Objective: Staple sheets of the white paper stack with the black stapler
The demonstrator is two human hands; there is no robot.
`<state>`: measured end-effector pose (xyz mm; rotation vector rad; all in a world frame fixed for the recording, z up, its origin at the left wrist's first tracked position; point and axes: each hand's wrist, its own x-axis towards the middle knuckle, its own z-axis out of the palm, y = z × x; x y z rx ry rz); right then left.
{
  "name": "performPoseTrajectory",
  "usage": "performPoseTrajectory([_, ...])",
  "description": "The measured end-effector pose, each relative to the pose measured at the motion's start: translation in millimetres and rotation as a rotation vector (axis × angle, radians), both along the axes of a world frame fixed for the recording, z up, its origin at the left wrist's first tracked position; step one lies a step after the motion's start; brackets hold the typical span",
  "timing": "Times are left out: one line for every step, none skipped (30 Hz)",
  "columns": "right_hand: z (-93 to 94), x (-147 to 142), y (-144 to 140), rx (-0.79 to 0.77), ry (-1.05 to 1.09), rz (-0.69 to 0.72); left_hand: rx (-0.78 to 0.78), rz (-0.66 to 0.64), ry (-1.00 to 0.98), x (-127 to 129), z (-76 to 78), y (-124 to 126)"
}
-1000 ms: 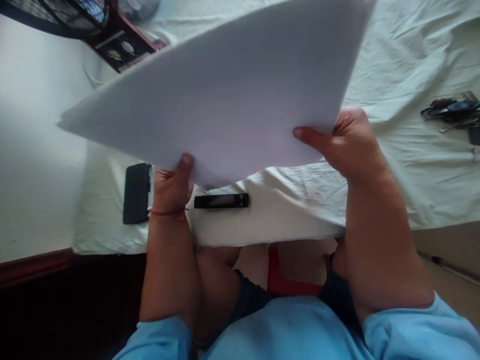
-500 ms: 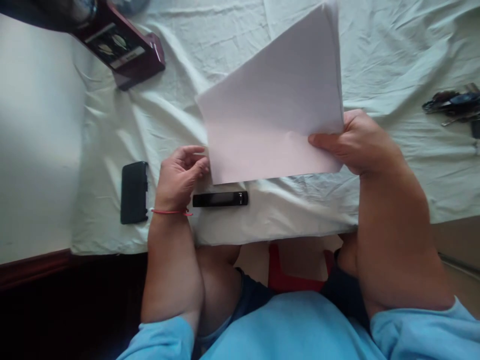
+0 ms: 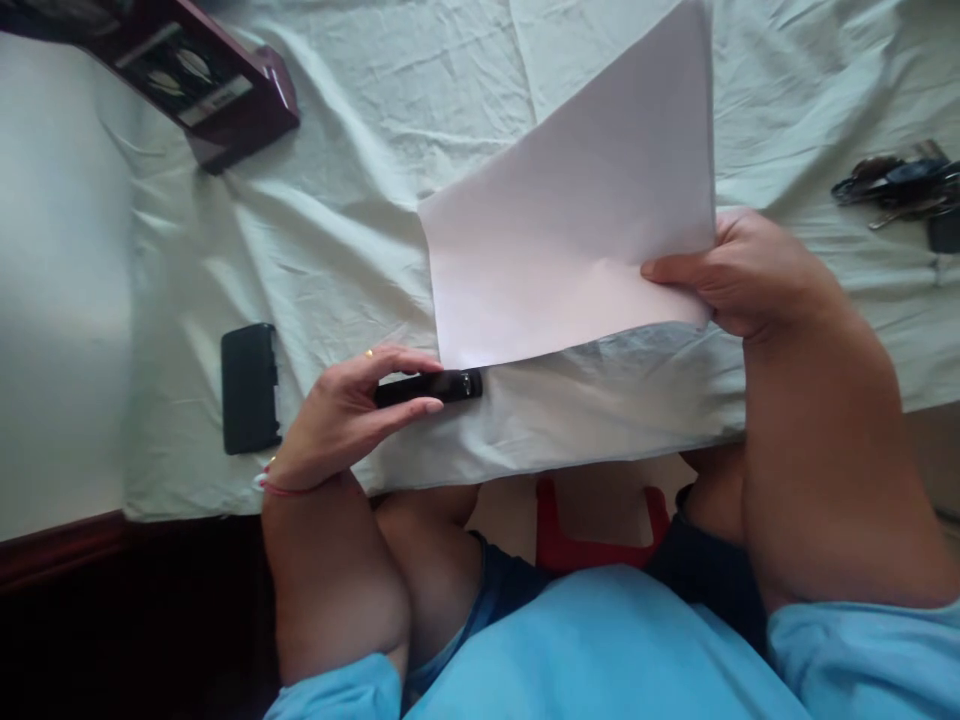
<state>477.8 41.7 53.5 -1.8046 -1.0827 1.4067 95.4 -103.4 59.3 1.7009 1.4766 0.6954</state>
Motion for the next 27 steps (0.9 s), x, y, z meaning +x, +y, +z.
performPoseTrajectory([-0.2,0,0,-0.011,-0.003,-0.020,-0.014,0.048,0.005,1,-0.1,0])
performPoseTrajectory([-0.6,0,1,-0.018,0.002,-0.034,-0.021,0.100,0.005,1,-0.6,1])
performPoseTrajectory([-1.2,0,1,-0.020,0.012,-0.042,-0.025,0.151,0.002,2,-1.4,1])
performPoseTrajectory([-2.0,-1,1,-0.022,0.024,-0.045,-0.027,0.196,-0.003,2,-2.5,1])
performPoseTrajectory([-2.9,-1,1,-0.021,0.035,-0.043,-0.030,0.233,-0.006,2,-3.6,1])
performPoseTrajectory([-3.9,-2,1,-0.017,0.044,-0.040,-0.033,0.260,-0.007,2,-4.7,2])
performPoseTrajectory([-4.8,-2,1,-0.015,0.048,-0.034,-0.035,0.280,-0.007,2,-5.9,2])
performPoseTrajectory([-5.4,-3,1,-0.013,0.048,-0.026,-0.036,0.296,-0.008,2,-6.9,2])
performPoseTrajectory([-5.8,-3,1,-0.015,0.045,-0.019,-0.037,0.307,-0.009,2,-7.8,2])
performPoseTrajectory([-6.0,-3,1,-0.020,0.041,-0.019,-0.037,0.315,-0.011,1,-8.5,2])
performPoseTrajectory([-6.1,-4,1,-0.024,0.043,-0.023,-0.035,0.321,-0.013,1,-9.0,3])
performPoseTrajectory([-6.2,-4,1,-0.030,0.049,-0.029,-0.030,0.325,-0.015,1,-9.2,3])
performPoseTrajectory([-6.5,-4,2,-0.037,0.057,-0.036,-0.023,0.328,-0.017,1,-9.2,4])
performPoseTrajectory([-7.1,-4,2,-0.043,0.066,-0.045,-0.016,0.328,-0.019,1,-8.9,4])
performPoseTrajectory([-8.2,-5,3,-0.049,0.071,-0.054,-0.008,0.328,-0.023,2,-8.5,4])
performPoseTrajectory([-9.6,-5,4,-0.054,0.069,-0.061,-0.004,0.324,-0.029,2,-8.0,5])
performPoseTrajectory([-11.3,-5,4,-0.058,0.062,-0.067,-0.003,0.317,-0.035,2,-7.5,5])
performPoseTrajectory([-13.0,-5,4,-0.062,0.056,-0.068,-0.002,0.311,-0.040,3,-7.1,5])
performPoseTrajectory([-14.5,-6,4,-0.060,0.053,-0.065,-0.002,0.305,-0.044,3,-6.8,6])
performPoseTrajectory([-15.5,-6,4,-0.054,0.052,-0.059,-0.005,0.301,-0.046,3,-6.5,6])
performPoseTrajectory([-15.7,-7,3,-0.045,0.051,-0.049,-0.007,0.297,-0.046,3,-6.2,6])
performPoseTrajectory([-15.0,-8,3,-0.036,0.053,-0.037,-0.008,0.293,-0.046,4,-5.9,6])
performPoseTrajectory([-13.5,-9,2,-0.028,0.055,-0.027,-0.008,0.286,-0.046,4,-5.4,6])
performPoseTrajectory([-11.4,-11,1,-0.021,0.052,-0.021,-0.009,0.275,-0.044,4,-4.9,6])
performPoseTrajectory([-8.9,-12,0,-0.018,0.048,-0.013,-0.009,0.260,-0.039,4,-4.3,6])
performPoseTrajectory([-6.3,-13,0,-0.017,0.042,-0.004,-0.006,0.246,-0.034,4,-3.7,6])
performPoseTrajectory([-3.9,-13,-1,-0.014,0.029,0.003,0.000,0.233,-0.027,4,-3.1,6])
